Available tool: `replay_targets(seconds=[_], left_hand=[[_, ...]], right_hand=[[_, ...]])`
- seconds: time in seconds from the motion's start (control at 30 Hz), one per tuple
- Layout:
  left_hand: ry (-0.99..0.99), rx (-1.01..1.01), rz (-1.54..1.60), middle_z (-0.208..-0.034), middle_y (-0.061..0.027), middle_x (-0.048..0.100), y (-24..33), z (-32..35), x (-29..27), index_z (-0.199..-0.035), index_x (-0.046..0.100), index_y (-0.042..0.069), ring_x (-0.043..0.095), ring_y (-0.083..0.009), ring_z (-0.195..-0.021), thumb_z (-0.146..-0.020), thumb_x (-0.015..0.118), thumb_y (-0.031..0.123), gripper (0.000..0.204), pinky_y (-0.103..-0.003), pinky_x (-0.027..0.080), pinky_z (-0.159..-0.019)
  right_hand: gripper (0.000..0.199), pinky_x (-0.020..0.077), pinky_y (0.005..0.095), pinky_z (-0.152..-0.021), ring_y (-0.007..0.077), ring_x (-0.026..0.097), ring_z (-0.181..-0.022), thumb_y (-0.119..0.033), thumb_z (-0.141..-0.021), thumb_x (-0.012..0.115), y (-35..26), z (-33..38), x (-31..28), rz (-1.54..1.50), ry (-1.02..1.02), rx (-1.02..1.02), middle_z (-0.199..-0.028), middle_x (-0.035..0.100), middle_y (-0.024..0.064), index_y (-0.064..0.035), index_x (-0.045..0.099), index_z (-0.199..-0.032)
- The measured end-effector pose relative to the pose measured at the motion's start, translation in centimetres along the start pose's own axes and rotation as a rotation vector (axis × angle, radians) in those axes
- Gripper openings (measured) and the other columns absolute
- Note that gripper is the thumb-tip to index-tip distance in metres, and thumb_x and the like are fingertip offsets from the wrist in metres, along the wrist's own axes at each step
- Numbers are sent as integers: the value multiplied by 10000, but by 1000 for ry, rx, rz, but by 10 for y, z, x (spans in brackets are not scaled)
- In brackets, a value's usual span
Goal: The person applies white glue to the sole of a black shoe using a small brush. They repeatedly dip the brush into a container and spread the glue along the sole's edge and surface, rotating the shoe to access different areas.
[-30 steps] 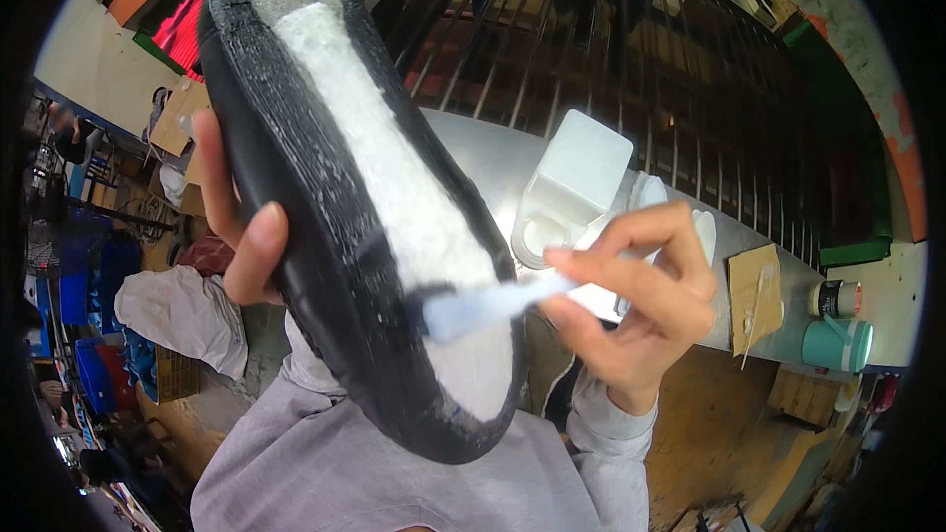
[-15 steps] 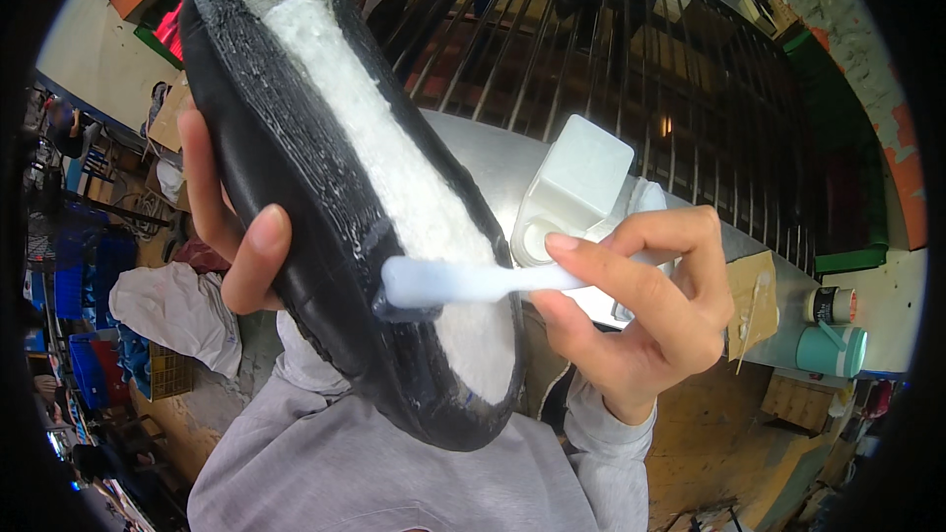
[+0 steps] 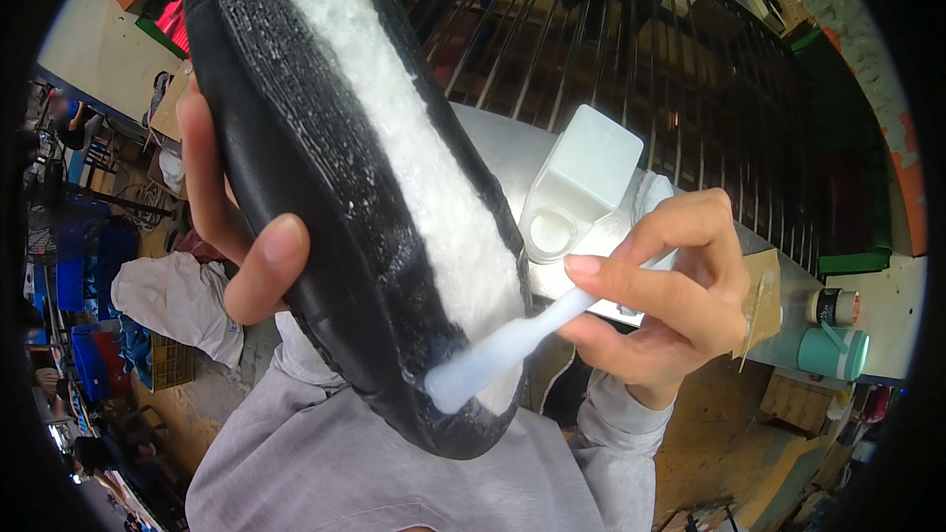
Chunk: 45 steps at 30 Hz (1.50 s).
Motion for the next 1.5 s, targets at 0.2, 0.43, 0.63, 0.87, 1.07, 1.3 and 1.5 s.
replay_targets(seconds=[0.2,0.43,0.63,0.87,1.07,1.3,1.5], left_hand=[[108,23,-42,-1428,-281,476,-14,2,10,-1186,632,269,527,-434,-1318,-817,814,278,411,-642,308,-1173],[124,-224,-31,-1436,-307,454,-2,-5,19,-1233,527,122,586,-396,-1263,-888,751,197,418,-488,478,-1072],[246,-391,40,-1428,-298,494,-1,-1,26,-1240,553,123,559,-431,-1285,-851,790,229,467,-518,452,-1103],[254,-425,104,-1394,-277,554,0,-1,32,-1232,606,138,554,-450,-1288,-799,832,269,506,-592,393,-1140],[133,-502,120,-1425,-278,527,-3,6,26,-1285,588,87,539,-424,-1314,-766,853,248,604,-537,414,-1127],[50,-736,213,-1477,-280,479,-6,20,22,-1330,581,70,525,-414,-1331,-741,869,208,670,-452,431,-1102],[31,-760,265,-1460,-282,503,0,17,28,-1311,600,66,529,-422,-1326,-720,877,178,662,-448,446,-1084]], right_hand=[[393,333,311,-684,164,499,-772,-410,-582,904,1,5,-1,-47,-23,-53,-824,588,-24,-182,827,-892],[392,334,309,-671,156,496,-764,-432,-590,915,8,8,-4,-105,-92,-126,-832,596,-29,-192,832,-888],[390,344,290,-659,143,505,-763,-423,-616,913,7,11,1,-159,-101,-117,-835,593,-30,-176,836,-908],[416,364,270,-650,137,524,-777,-355,-580,939,3,-2,6,-93,-18,18,-828,598,-18,-160,837,-933],[399,379,281,-679,139,540,-791,-367,-562,941,8,10,6,-203,-76,2,-836,617,-25,-186,839,-903],[383,371,283,-673,135,532,-773,-378,-579,940,9,18,2,-242,-80,-48,-833,614,-32,-187,840,-895],[376,344,272,-639,130,525,-751,-338,-590,934,3,-1,11,-121,-23,161,-804,599,-23,-171,839,-913]])
Point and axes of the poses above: each hand's wrist, its own z-axis away from the middle knuckle, its own x-axis out of the palm, y = z × x, the point moved 4 cm from there along -z, towards the middle knuckle
